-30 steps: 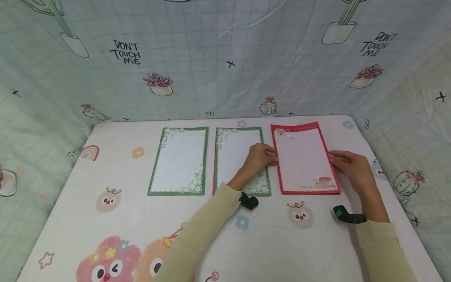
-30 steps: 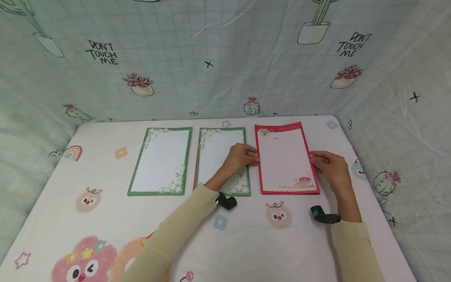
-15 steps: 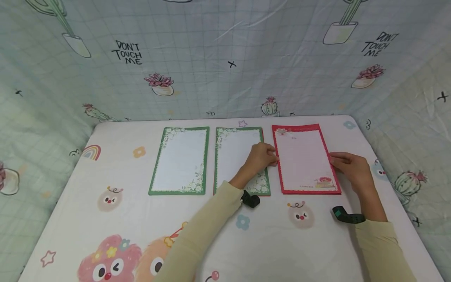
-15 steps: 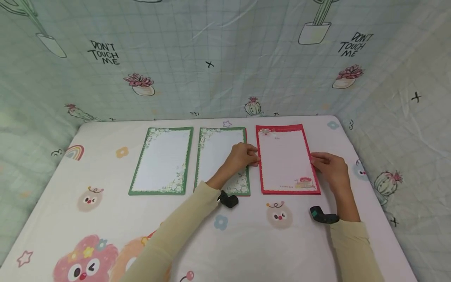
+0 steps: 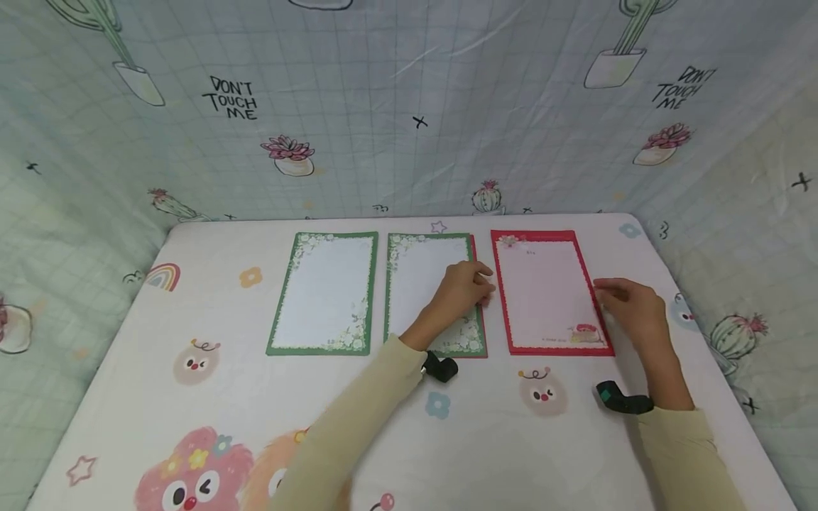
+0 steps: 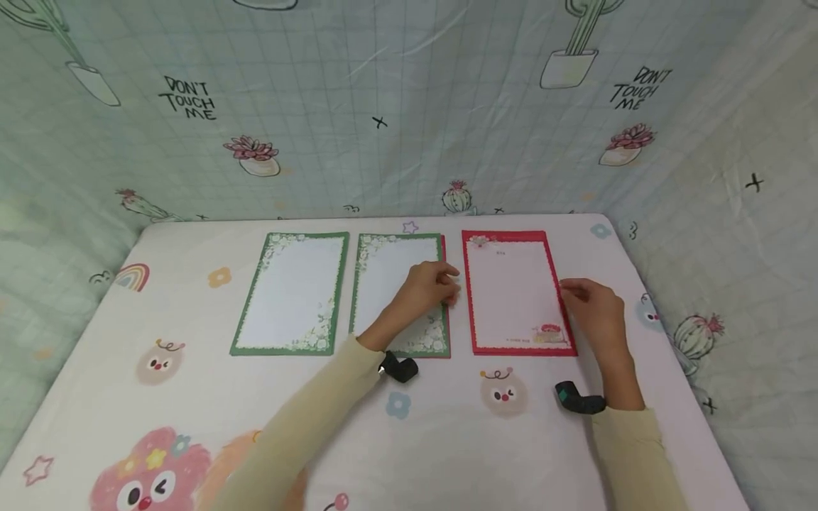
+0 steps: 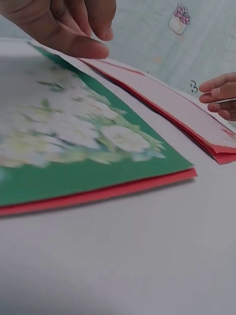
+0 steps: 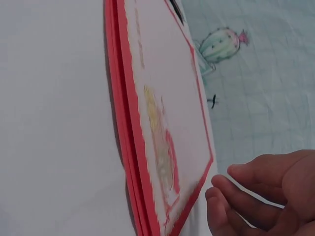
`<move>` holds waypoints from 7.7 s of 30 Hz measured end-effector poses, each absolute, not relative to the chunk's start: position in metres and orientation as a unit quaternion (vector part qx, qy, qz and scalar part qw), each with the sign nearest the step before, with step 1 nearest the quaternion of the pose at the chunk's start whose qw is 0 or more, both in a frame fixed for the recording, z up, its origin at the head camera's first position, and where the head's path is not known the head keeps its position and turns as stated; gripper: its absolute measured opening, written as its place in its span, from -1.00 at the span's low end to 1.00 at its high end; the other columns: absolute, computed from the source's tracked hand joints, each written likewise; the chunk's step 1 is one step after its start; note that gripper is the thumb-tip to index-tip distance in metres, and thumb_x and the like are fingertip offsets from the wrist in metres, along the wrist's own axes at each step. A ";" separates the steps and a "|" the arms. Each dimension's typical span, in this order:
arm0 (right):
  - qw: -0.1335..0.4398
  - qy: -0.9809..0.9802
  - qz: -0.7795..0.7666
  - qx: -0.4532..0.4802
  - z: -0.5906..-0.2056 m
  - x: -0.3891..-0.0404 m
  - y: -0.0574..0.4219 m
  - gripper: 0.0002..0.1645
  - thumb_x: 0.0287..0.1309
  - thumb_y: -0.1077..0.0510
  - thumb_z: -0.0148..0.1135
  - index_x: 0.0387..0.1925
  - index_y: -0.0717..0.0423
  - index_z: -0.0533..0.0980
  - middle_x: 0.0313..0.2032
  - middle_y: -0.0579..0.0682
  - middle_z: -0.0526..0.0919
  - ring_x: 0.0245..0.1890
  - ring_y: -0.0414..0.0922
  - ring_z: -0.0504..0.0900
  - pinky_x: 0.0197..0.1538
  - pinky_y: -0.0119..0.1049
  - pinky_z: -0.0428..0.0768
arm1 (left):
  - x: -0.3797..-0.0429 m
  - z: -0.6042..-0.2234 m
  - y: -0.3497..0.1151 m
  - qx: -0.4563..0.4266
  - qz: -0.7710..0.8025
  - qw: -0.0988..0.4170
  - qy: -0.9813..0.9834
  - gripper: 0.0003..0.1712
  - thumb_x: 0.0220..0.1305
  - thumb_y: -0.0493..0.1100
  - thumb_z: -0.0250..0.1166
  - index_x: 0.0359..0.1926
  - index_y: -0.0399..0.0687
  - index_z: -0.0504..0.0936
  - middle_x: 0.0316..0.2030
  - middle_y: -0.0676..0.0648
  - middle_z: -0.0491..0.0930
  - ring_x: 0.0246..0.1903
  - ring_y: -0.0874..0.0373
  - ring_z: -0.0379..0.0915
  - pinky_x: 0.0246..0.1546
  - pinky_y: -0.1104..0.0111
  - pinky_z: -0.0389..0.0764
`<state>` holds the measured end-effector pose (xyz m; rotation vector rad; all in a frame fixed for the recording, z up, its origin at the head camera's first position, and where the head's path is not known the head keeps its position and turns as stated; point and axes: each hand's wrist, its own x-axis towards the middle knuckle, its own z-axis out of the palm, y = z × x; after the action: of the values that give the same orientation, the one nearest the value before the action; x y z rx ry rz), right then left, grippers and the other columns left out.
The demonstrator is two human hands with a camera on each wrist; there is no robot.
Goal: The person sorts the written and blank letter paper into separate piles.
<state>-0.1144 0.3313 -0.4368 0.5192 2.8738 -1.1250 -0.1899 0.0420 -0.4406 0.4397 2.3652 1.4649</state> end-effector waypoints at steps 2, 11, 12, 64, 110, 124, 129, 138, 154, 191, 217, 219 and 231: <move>-0.005 0.925 -0.345 0.161 -0.433 -0.112 0.321 -0.48 0.50 0.01 0.10 0.29 0.24 0.50 0.19 0.35 0.58 0.16 0.30 0.55 0.10 0.16 0.65 | -0.188 -0.438 0.031 0.159 0.513 0.155 0.829 -0.64 0.39 -0.29 0.33 0.15 -0.35 0.61 -0.30 -0.12 0.73 -0.43 0.12 0.69 -0.34 0.51 0.63; -0.030 0.933 -0.350 0.079 -0.423 -0.114 0.277 -0.59 0.47 0.01 0.17 0.15 0.18 0.62 0.01 0.23 0.72 0.01 0.15 0.71 -0.09 0.04 0.75 | -0.182 -0.426 -0.042 0.140 0.479 0.114 0.859 -0.67 0.47 -0.27 0.23 0.18 -0.31 0.61 -0.15 -0.15 0.71 -0.17 -0.02 0.70 -0.28 0.36 0.70; -0.027 0.933 -0.353 0.072 -0.423 -0.115 0.273 -0.59 0.47 0.01 0.18 0.14 0.18 0.62 -0.01 0.22 0.73 -0.01 0.14 0.72 -0.11 0.03 0.75 | -0.181 -0.425 -0.050 0.132 0.470 0.107 0.866 -0.67 0.47 -0.26 0.24 0.17 -0.30 0.61 -0.14 -0.14 0.71 -0.15 -0.01 0.69 -0.27 0.35 0.70; 0.113 0.888 -0.444 0.044 -0.437 -0.142 0.195 -0.53 0.40 0.06 0.27 0.20 0.25 0.58 -0.05 0.17 0.76 -0.17 -0.04 0.79 0.20 -0.05 0.64 | -0.178 -0.440 -0.109 0.062 0.426 0.106 0.896 -0.61 0.43 -0.23 0.28 0.18 -0.37 0.61 -0.18 -0.18 0.71 -0.25 0.05 0.70 -0.28 0.31 0.64; 0.118 0.837 -0.529 0.075 -0.429 -0.141 0.191 -0.34 0.37 -0.01 0.30 0.38 0.15 0.43 0.08 0.14 0.71 0.03 0.03 0.73 0.22 -0.07 0.62 | -0.176 -0.445 -0.109 -0.011 0.638 0.194 0.745 -0.39 0.49 -0.30 0.20 0.47 -0.34 0.28 0.31 -0.29 0.47 0.29 -0.03 0.45 0.13 0.27 0.64; 0.107 0.786 -0.602 0.088 -0.433 -0.140 0.184 -0.41 0.40 0.01 0.28 0.36 0.14 0.47 0.21 0.11 0.62 0.10 0.02 0.68 0.15 -0.22 0.64 | -0.174 -0.445 -0.120 -0.075 0.703 0.195 0.679 -0.47 0.48 -0.28 0.23 0.40 -0.28 0.42 0.26 -0.23 0.51 0.13 0.17 0.54 -0.06 0.54 0.65; 0.109 0.781 -0.610 0.083 -0.431 -0.141 0.183 -0.43 0.40 0.02 0.28 0.35 0.15 0.48 0.22 0.11 0.60 0.11 0.01 0.66 0.15 -0.23 0.64 | -0.175 -0.443 -0.125 -0.064 0.706 0.196 0.678 -0.49 0.47 -0.26 0.25 0.37 -0.30 0.45 0.13 -0.13 0.60 -0.09 0.32 0.57 -0.14 0.56 0.65; 0.112 0.781 -0.611 0.066 -0.433 -0.143 0.174 -0.45 0.39 0.00 0.30 0.30 0.16 0.52 0.17 0.13 0.63 0.03 -0.01 0.65 0.12 -0.25 0.67 | -0.174 -0.441 -0.137 -0.068 0.691 0.197 0.692 -0.43 0.48 -0.23 0.24 0.43 -0.28 0.38 0.25 -0.19 0.53 -0.11 0.32 0.55 -0.16 0.59 0.62; 0.117 0.776 -0.617 0.060 -0.427 -0.145 0.154 -0.49 0.41 0.03 0.28 0.29 0.14 0.53 0.13 0.07 0.67 0.07 -0.03 0.67 0.12 -0.26 0.67 | -0.173 -0.439 -0.156 -0.072 0.694 0.181 0.693 -0.46 0.48 -0.26 0.23 0.39 -0.35 0.40 0.23 -0.26 0.53 -0.09 0.34 0.58 -0.08 0.54 0.66; 0.137 0.720 -0.680 -0.006 -0.430 -0.157 0.081 -0.62 0.40 0.19 0.27 0.16 0.27 0.60 0.06 0.14 0.71 -0.02 -0.08 0.73 0.08 -0.17 0.70 | -0.166 -0.452 -0.229 -0.096 0.708 0.138 0.686 -0.42 0.46 -0.25 0.26 0.38 -0.43 0.36 -0.21 0.17 0.67 -0.18 0.41 0.56 -0.20 0.61 0.64; 0.139 0.733 -0.666 -0.004 -0.454 -0.167 0.028 -0.69 0.32 0.16 0.36 0.00 0.29 0.65 -0.14 0.12 0.77 -0.28 -0.09 0.80 -0.11 -0.26 0.76 | -0.170 -0.449 -0.301 -0.099 0.715 0.136 0.678 -0.67 0.33 -0.35 0.37 0.09 -0.35 0.62 -0.27 0.06 0.77 -0.23 0.29 0.73 -0.11 0.43 0.70; 0.133 0.731 -0.670 0.001 -0.456 -0.168 0.027 -0.70 0.32 0.16 0.37 -0.02 0.27 0.66 -0.16 0.10 0.78 -0.29 -0.09 0.80 -0.13 -0.28 0.76 | -0.173 -0.448 -0.303 -0.098 0.707 0.138 0.686 -0.68 0.32 -0.34 0.38 0.08 -0.34 0.63 -0.28 0.06 0.78 -0.23 0.29 0.73 -0.12 0.43 0.71; 0.040 0.723 -0.689 0.032 -0.463 -0.171 0.007 -0.76 0.26 0.23 0.41 -0.06 0.23 0.69 -0.27 0.07 0.80 -0.36 -0.11 0.80 -0.21 -0.31 0.77 | -0.192 -0.440 -0.308 -0.079 0.634 0.140 0.756 -0.51 0.41 -0.29 0.30 0.26 -0.48 0.45 -0.30 0.15 0.77 -0.22 0.36 0.71 -0.07 0.43 0.69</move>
<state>-0.1706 0.0068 -0.4629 0.0989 2.2133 -2.1117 -0.1924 -0.3084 -0.4403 -0.2286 2.1849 1.8332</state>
